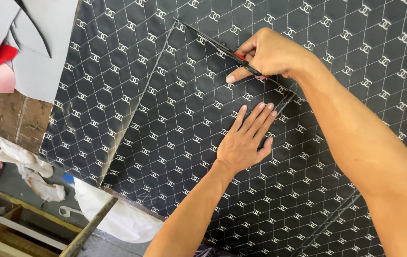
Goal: The person places a newspaper pattern over a black logo-patterned fabric sheet and marks cut lines on it with a white marker. They then use scissors to cut the fabric along the marked lines, cutting several strips and pieces and setting the cut pieces aside on the workbench.
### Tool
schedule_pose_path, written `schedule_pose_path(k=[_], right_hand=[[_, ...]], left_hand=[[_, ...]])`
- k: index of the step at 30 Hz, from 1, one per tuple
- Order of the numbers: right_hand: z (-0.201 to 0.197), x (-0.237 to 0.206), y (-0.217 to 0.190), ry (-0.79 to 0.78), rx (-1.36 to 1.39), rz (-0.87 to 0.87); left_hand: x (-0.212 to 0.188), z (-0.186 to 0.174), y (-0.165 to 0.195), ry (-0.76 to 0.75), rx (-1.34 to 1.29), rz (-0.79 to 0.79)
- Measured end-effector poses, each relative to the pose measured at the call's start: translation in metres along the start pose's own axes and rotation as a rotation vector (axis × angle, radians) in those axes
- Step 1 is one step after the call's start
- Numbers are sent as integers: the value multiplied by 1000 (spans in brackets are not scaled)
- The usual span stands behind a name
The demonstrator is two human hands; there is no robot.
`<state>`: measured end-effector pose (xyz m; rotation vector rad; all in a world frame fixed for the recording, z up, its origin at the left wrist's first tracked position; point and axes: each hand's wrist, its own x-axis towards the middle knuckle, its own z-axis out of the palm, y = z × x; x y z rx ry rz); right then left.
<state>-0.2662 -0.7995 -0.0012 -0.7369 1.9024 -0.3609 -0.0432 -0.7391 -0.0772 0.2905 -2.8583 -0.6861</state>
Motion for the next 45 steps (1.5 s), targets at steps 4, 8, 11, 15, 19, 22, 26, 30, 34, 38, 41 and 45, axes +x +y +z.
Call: schedule_pose_path(k=[4, 8, 11, 15, 19, 22, 26, 30, 34, 38, 41, 45], right_hand=[[6, 6, 6, -10, 103, -95], [13, -1, 4, 60, 119, -213], [21, -28, 10, 273, -22, -325], [44, -103, 50, 449, 368, -217], [59, -228, 157, 725, 384, -57], [90, -312, 256, 917, 913, -3], [146, -434, 380, 1269, 1136, 365], [207, -548, 460, 1543, 1178, 466], [250, -625, 499, 1556, 1167, 513], [274, -669, 522, 1455, 1066, 688], [276, -697, 542, 1209, 714, 969], [277, -723, 568, 1251, 465, 908]], left_hand=[[0, -1, 0, 3, 19, 7], [4, -8, 4, -3, 16, 14], [7, -15, 10, -3, 6, 8], [10, -24, 14, -22, 21, 26], [8, -28, 17, 76, 22, 67], [6, -27, 29, 92, 122, 72], [-5, -24, 57, 150, 273, -23], [-37, -30, 84, 293, -5, -81], [-67, -36, 109, 383, 28, -104], [-75, -53, 136, 250, 57, -260], [-70, -83, 145, 360, 228, -189], [-66, -137, 140, 686, 245, -26]])
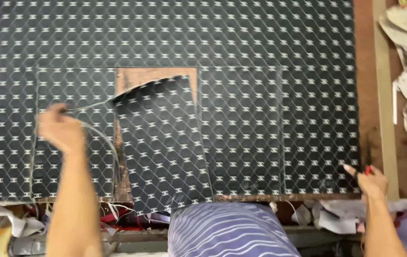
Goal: The person places a newspaper pattern over a black logo-patterned fabric sheet and marks cut lines on it with a white marker. They then use scissors to cut the fabric along the marked lines, cutting several strips and pieces and setting the cut pieces aside on the workbench.
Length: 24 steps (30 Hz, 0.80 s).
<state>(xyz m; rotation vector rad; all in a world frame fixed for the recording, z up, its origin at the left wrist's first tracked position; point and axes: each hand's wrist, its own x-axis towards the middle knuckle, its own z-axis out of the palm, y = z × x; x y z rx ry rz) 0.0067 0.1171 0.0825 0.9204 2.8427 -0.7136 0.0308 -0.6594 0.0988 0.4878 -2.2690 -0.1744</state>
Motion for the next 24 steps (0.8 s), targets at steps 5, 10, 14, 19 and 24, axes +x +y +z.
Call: schedule_pose_path(k=[5, 10, 14, 19, 24], right_hand=[[-4, 22, 12, -129, 353, 77], [-5, 42, 14, -169, 398, 117], [13, 44, -1, -219, 568, 133], [55, -3, -45, -520, 731, -181], [142, -107, -136, -1163, 369, -292]], left_hand=[[23, -57, -20, 212, -147, -214], [-27, -95, -6, -416, 70, 28], [-80, -89, 23, -534, -448, -668], [-130, -88, 32, -425, -625, -653], [-166, -88, 33, -356, -722, -794]])
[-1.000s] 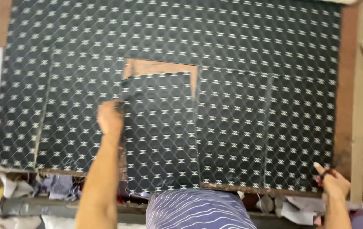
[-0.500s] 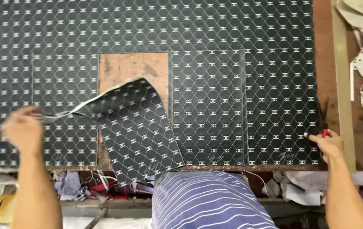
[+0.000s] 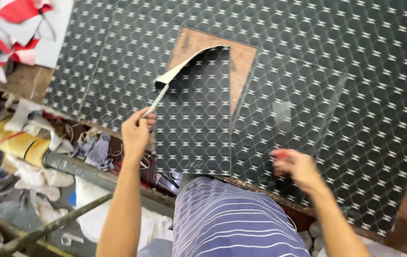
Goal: The person places a newspaper pattern over a black logo-patterned fabric sheet and marks cut lines on it with a white marker. They then use scissors to cut the fabric along the marked lines, cutting several strips and pieces and setting the cut pieces aside on the workbench.
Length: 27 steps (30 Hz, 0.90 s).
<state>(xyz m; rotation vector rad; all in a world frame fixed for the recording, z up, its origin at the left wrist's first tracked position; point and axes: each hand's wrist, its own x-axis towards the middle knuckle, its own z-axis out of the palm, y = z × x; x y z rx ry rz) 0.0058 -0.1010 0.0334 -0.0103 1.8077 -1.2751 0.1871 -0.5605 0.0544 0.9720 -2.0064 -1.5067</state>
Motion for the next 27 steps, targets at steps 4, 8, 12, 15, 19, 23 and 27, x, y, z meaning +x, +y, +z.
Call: schedule_pose_path(k=[4, 8, 12, 15, 19, 23, 27], right_hand=[[111, 48, -34, -426, -44, -68], [175, 97, -79, -474, -298, -217], [202, 134, -124, -517, -354, -227], [209, 148, -152, -534, -431, -228], [217, 148, -187, -537, -461, -218], [219, 142, -208, -498, -456, -155], [222, 136, -219, -456, -431, -181]], left_hand=[[-8, -12, 2, 67, 125, 39], [-9, -32, 21, 144, 300, 202], [-7, -49, 35, 142, 385, 218], [-3, -57, 39, 137, 371, 203], [5, -64, 38, 139, 349, 205], [12, -67, 36, 157, 303, 242], [15, -65, 37, 144, 264, 204]])
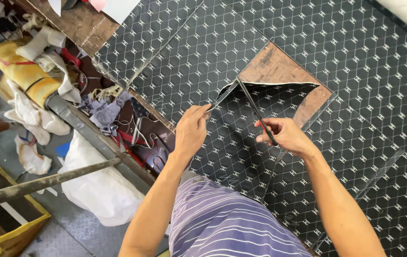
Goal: The person places a newspaper pattern over a black logo-patterned fabric sheet and marks cut lines on it with a white marker. They then use scissors to cut the fabric along the marked lines, cutting several strips and pieces and setting the cut pieces aside on the workbench.
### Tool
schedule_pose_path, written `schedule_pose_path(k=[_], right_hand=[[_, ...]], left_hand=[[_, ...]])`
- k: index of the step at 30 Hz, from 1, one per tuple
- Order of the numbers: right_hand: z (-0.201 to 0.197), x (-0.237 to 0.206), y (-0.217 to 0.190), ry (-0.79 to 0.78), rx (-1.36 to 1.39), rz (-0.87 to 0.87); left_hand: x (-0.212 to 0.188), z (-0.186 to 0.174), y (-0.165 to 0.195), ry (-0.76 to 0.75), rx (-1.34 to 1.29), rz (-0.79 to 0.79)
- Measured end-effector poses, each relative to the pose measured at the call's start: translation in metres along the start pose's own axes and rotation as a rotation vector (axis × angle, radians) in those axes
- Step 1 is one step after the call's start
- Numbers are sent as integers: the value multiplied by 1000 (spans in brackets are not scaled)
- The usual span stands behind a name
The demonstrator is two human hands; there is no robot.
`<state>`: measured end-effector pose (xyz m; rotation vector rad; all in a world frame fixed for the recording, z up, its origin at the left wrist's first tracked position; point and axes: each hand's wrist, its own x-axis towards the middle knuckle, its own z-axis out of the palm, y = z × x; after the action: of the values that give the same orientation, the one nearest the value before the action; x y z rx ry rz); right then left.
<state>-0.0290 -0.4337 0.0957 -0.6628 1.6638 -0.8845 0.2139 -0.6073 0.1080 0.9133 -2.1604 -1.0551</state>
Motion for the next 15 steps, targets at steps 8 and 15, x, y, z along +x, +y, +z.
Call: schedule_pose_path(k=[8, 15], right_hand=[[-5, -18, 8, 106, -8, -23], [-65, -109, 132, 660, 124, 28]], left_hand=[[-16, 8, -33, 14, -17, -27], [-97, -70, -135, 79, 611, -508]])
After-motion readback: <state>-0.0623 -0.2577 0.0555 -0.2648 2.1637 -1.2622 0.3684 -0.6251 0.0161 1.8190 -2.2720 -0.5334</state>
